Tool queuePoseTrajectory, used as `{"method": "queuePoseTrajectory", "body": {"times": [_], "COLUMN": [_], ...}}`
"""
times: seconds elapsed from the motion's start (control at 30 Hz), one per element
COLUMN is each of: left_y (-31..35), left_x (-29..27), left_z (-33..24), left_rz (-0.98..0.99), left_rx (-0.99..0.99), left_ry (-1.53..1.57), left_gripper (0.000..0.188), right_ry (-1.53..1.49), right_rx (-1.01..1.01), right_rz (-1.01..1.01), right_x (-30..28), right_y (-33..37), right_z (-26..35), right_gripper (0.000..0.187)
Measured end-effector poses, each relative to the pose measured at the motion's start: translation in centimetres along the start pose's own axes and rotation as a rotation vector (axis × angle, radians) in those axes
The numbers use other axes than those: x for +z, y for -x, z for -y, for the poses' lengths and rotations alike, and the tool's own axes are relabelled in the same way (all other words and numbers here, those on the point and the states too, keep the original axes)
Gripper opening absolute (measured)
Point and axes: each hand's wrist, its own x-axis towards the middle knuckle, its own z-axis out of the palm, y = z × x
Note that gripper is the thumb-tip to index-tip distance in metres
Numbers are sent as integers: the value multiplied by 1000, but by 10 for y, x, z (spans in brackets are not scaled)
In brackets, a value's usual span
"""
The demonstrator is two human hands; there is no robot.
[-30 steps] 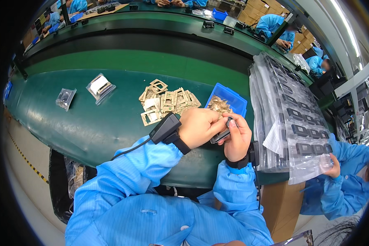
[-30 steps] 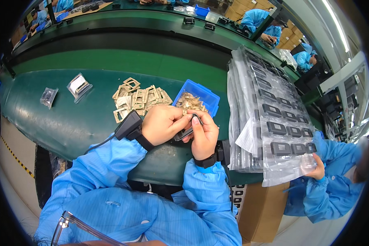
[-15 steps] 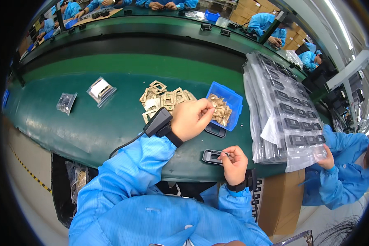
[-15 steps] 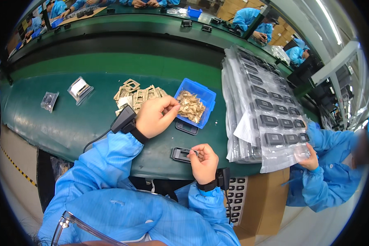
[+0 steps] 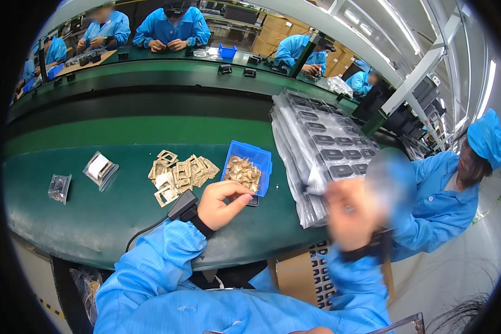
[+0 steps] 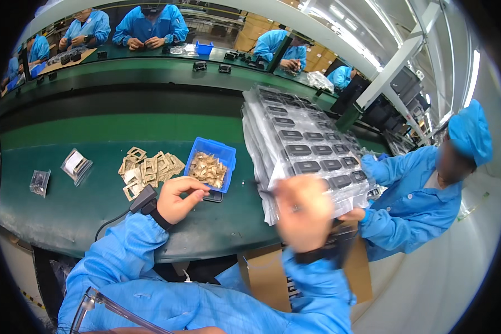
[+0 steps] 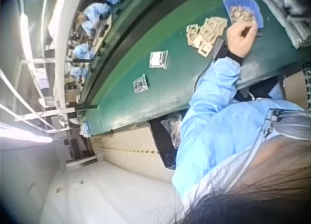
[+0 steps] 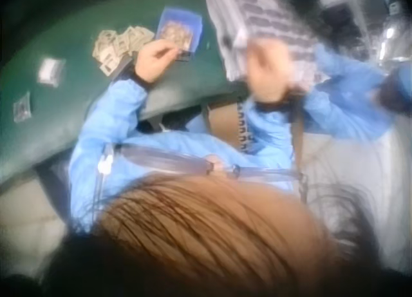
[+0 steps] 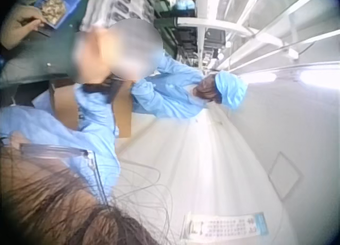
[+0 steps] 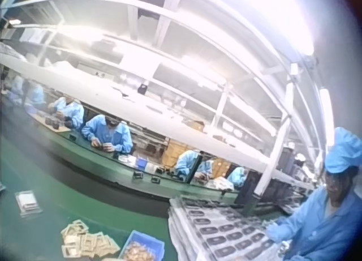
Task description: The recorder is assembling small plastic casings or frames by inserting components into a larger housing at a factory conveyor belt.
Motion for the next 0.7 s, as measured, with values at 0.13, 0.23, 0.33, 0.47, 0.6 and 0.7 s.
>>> {"method": "queuePoseTrajectory", "body": {"times": [0.13, 0.23, 0.33, 0.47, 0.6, 0.7], "left_y": [-7, -8, -7, -5, -1, -4], "left_x": [3, 4, 1, 1, 8, 13], "left_z": [-8, -9, -8, -6, -1, -3], "left_rz": [-6, 55, 82, 154, 220, 236], "left_rx": [-9, 53, 51, 160, 342, 406], "left_ry": [-53, -66, -75, -160, -247, -239], "left_gripper": [11, 11, 10, 6, 8, 10], "right_ry": [-136, 139, 390, 550, 638, 788], "right_rx": [296, 226, 342, 562, 602, 610], "right_rz": [-187, -164, -34, 4, 123, 350], "right_x": [-47, -23, 35, 99, 146, 147], "right_y": [-87, -126, -136, -137, -136, -136], "right_z": [-111, -209, -281, -332, -351, -384], "right_gripper": [23, 28, 27, 26, 25, 30]}}
